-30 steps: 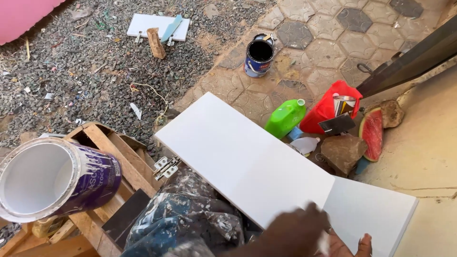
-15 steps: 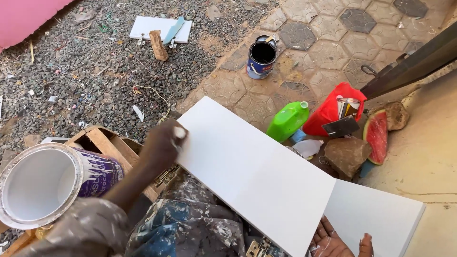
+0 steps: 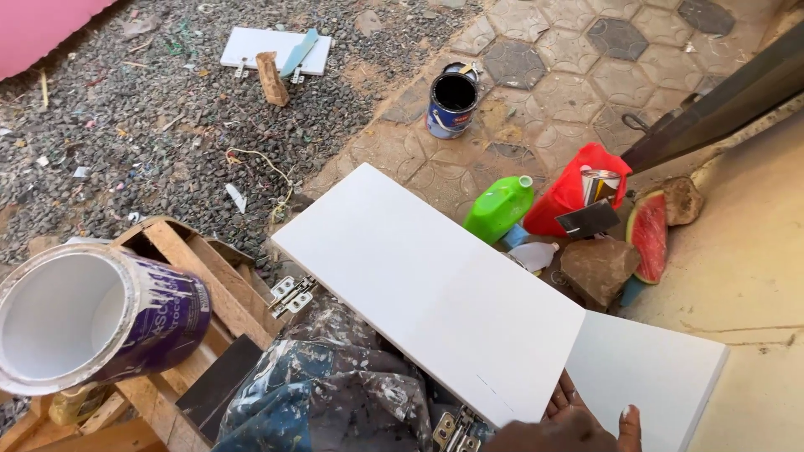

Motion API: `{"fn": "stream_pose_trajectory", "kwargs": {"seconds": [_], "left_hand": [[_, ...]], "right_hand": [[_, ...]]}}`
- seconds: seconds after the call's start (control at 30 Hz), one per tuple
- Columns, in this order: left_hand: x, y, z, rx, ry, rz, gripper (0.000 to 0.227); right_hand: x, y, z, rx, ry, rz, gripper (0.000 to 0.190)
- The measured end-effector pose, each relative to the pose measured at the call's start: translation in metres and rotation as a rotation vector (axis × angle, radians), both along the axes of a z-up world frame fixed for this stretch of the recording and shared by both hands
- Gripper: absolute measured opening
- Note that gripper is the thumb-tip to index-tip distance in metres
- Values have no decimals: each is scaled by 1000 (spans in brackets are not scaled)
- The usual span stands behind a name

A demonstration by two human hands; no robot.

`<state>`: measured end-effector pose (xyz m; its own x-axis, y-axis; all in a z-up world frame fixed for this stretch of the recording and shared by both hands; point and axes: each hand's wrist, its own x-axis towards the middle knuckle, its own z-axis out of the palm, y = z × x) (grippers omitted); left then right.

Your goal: Applying white paint to a rectangular board using a small piece of foam as an applicator.

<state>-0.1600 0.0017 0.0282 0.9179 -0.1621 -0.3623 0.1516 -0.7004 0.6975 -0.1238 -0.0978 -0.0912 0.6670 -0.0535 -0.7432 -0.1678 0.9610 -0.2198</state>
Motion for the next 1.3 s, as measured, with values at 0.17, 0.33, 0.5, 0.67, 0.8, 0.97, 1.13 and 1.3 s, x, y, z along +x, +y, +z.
{"fn": "stream_pose_trajectory", "kwargs": {"seconds": [0.17, 0.33, 0.5, 0.67, 0.8, 0.97, 1.13, 1.3], "left_hand": [[40, 137, 49, -247, 408, -204, 29], [50, 212, 26, -914, 60, 617, 23], [46, 214, 22, -1142, 336, 865, 19], [45, 210, 28, -1236, 505, 837, 17], [44, 207, 27, -1339, 528, 812, 15], [43, 205, 39, -1312, 429, 766, 17], [40, 203, 41, -1359, 480, 796, 17], [39, 198, 51, -1300, 440, 714, 17]], "right_hand": [[-5, -40, -8, -402, 65, 487, 93], [-2, 3, 76, -483, 245, 417, 64], [2, 5, 87, -500, 279, 384, 52], [1, -19, 67, -637, 232, 372, 27], [1, 15, 116, -1096, 56, 304, 35], [9, 44, 148, -1155, -62, 364, 40], [-1, 73, 156, -1251, -309, 316, 41], [-13, 103, 175, -1370, -400, 326, 42]]}}
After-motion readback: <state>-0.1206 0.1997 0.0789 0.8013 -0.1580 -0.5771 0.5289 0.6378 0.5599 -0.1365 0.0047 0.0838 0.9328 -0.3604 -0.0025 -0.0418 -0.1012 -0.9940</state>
